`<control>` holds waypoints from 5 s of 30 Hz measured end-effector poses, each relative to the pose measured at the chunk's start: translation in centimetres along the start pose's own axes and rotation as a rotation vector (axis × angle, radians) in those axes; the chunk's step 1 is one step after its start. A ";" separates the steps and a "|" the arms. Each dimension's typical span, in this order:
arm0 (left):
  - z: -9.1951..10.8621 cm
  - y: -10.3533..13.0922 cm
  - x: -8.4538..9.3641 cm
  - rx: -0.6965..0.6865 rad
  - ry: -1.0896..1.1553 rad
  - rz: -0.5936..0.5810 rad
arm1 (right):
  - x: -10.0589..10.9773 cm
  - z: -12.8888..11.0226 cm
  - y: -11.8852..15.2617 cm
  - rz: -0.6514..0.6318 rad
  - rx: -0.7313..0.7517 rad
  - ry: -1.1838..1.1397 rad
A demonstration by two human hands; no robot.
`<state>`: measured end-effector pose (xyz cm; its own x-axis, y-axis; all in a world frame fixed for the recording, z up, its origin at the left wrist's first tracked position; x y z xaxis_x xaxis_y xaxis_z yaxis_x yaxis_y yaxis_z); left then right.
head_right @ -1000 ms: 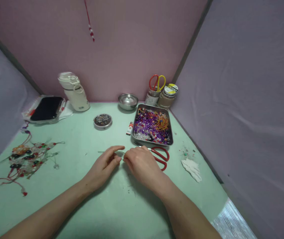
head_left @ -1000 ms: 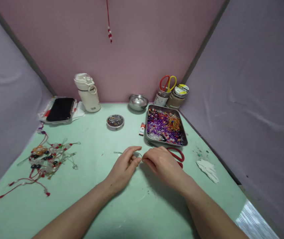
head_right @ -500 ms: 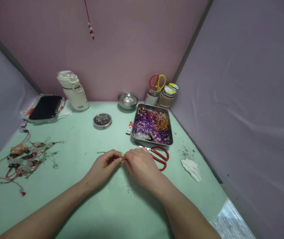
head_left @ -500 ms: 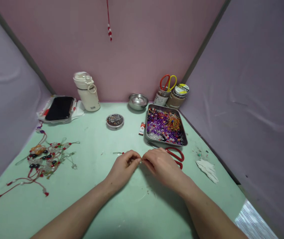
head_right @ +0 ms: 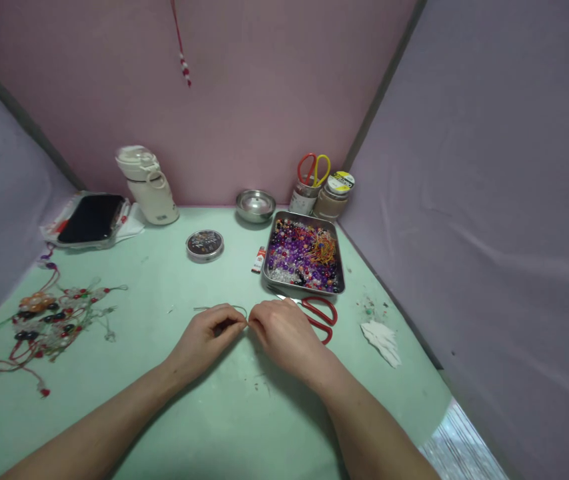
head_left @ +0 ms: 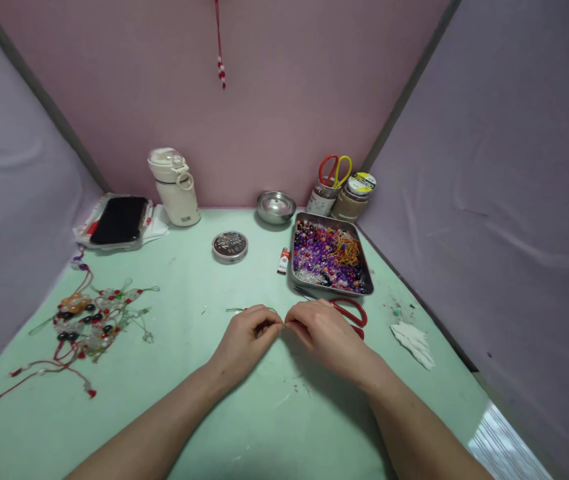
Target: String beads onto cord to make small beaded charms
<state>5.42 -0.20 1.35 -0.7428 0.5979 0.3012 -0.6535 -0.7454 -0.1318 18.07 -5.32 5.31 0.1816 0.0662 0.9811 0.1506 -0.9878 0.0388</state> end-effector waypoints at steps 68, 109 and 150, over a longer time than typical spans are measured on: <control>-0.5 0.1 -0.1 -0.049 -0.048 -0.016 | 2.3 14.3 -15.2 -0.038 -0.313 0.483; -1.6 0.0 1.3 0.090 0.118 0.232 | -5.4 2.5 -1.3 0.221 -0.360 -1.257; -0.7 0.0 1.3 0.002 -0.005 0.194 | -5.3 2.2 -1.1 0.239 -0.355 -1.125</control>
<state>4.38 0.75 1.12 -0.8539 0.4418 0.2751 -0.4982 -0.8469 -0.1862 19.04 -4.24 -0.35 0.9410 -0.2126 0.2631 -0.2462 -0.9639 0.1015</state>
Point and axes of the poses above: each hand's wrist, its own y-axis away from the middle knuckle, its own x-axis out of the back of the hand, z = x × y, the point moved 5 cm from there along -y, towards the middle knuckle, and after that the axes turned 11 degrees about y, right-handed, at the moved point
